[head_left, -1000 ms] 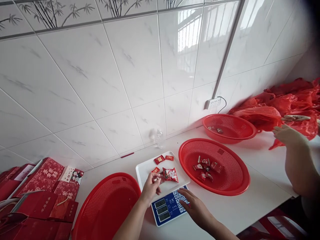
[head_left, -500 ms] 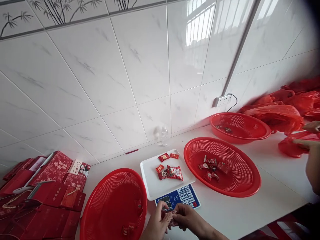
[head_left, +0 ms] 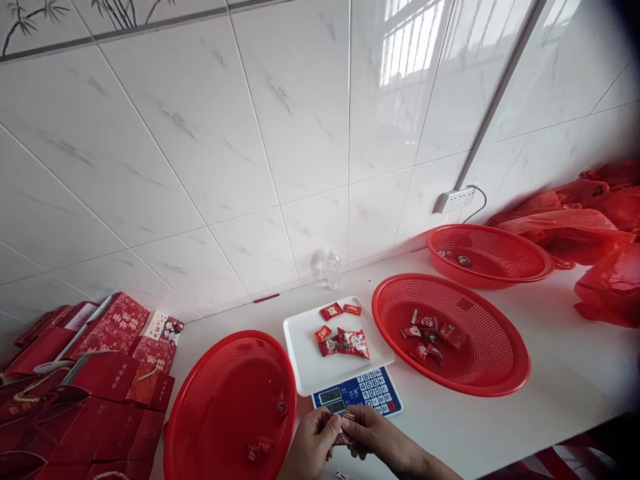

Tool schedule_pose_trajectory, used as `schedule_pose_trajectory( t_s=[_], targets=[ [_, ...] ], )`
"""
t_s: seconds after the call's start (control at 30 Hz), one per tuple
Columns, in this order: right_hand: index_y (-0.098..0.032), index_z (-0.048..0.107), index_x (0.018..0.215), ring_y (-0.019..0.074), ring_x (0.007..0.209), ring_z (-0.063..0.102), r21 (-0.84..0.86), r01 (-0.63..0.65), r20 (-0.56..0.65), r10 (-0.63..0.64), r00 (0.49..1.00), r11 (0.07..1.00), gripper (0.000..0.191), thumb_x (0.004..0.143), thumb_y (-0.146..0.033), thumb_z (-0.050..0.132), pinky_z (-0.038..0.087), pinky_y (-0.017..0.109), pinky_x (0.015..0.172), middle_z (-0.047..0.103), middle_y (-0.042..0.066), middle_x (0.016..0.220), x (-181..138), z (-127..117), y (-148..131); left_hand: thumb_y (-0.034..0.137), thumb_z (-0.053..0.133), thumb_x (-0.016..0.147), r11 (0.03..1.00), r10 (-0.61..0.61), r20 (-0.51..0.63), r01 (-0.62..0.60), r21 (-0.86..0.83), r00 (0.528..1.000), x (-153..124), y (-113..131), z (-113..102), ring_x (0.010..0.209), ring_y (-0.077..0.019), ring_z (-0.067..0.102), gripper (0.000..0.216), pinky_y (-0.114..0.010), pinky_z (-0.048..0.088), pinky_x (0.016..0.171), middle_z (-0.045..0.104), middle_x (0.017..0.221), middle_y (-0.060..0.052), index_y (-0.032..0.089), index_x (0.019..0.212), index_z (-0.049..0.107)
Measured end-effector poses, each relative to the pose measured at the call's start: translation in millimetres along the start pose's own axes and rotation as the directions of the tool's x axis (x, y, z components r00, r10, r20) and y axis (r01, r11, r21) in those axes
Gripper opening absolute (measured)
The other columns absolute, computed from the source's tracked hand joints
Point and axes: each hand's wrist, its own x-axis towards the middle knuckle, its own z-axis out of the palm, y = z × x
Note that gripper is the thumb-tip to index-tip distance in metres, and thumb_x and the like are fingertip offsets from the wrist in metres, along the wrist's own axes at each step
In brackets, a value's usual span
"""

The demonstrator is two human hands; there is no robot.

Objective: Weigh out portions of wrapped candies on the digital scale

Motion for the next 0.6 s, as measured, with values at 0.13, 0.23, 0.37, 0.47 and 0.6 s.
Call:
schedule_pose_trajectory(
  t_s=[0.13,0.23,0.37,0.47,0.6],
  targets=[
    [-0.017,0.051,0.073,0.0084,0.057,0.046,0.001,0.014,-0.013,-0.014,1.000,1.000,0.047,0.070,-0.064,0.057,0.034,0.023,0.056,0.051,-0.003,0.064,-1,0,-8,0.074,0.051,0.064,0.994,0.021,-0.005,-0.022,-0.110,1.000,0,15,7,0.047,-0.0086,0.035,0.054,-0.024,0.024,0.048,0.041,0.050,0.005,0.020,0.062,0.045],
    [-0.017,0.050,0.072,0.0088,0.057,0.047,0.008,0.026,-0.029,-0.025,0.999,1.000,0.047,0.069,-0.063,0.057,0.034,0.023,0.056,0.052,-0.003,0.065,-3,0,-12,0.073,0.053,0.063,0.977,0.049,0.022,-0.043,-0.209,0.999,-1,24,10,0.049,-0.0102,0.041,0.053,-0.025,0.027,0.050,0.045,0.052,0.004,0.021,0.062,0.045],
    [-0.018,0.049,0.071,0.0089,0.055,0.048,-0.012,0.023,-0.059,-0.024,0.998,1.000,0.048,0.070,-0.066,0.055,0.035,0.023,0.054,0.053,-0.003,0.064,0,1,-4,0.073,0.051,0.065,0.979,0.023,0.017,-0.019,-0.201,1.000,3,14,10,0.046,-0.0085,0.037,0.053,-0.024,0.026,0.048,0.045,0.051,0.005,0.020,0.066,0.048],
    [-0.017,0.052,0.073,0.0110,0.057,0.052,-0.116,0.023,-0.058,-0.030,0.998,0.993,0.049,0.072,-0.066,0.051,0.038,0.024,0.055,0.055,-0.001,0.064,6,-4,6,0.076,0.049,0.062,0.989,-0.028,-0.020,0.024,-0.148,0.999,8,-4,7,0.043,-0.0064,0.031,0.057,-0.023,0.021,0.044,0.041,0.048,0.007,0.019,0.065,0.047],
    [-0.018,0.061,0.088,0.0229,0.087,0.060,-0.542,0.061,-0.209,-0.204,0.956,0.838,0.041,0.080,-0.055,0.046,0.046,0.036,0.077,0.066,0.009,0.090,20,-27,6,0.081,0.050,0.052,0.982,-0.103,-0.099,0.085,-0.171,0.990,10,-17,2,0.041,-0.0065,0.035,0.062,-0.021,0.024,0.041,0.039,0.045,0.008,0.020,0.063,0.044]
  ],
)
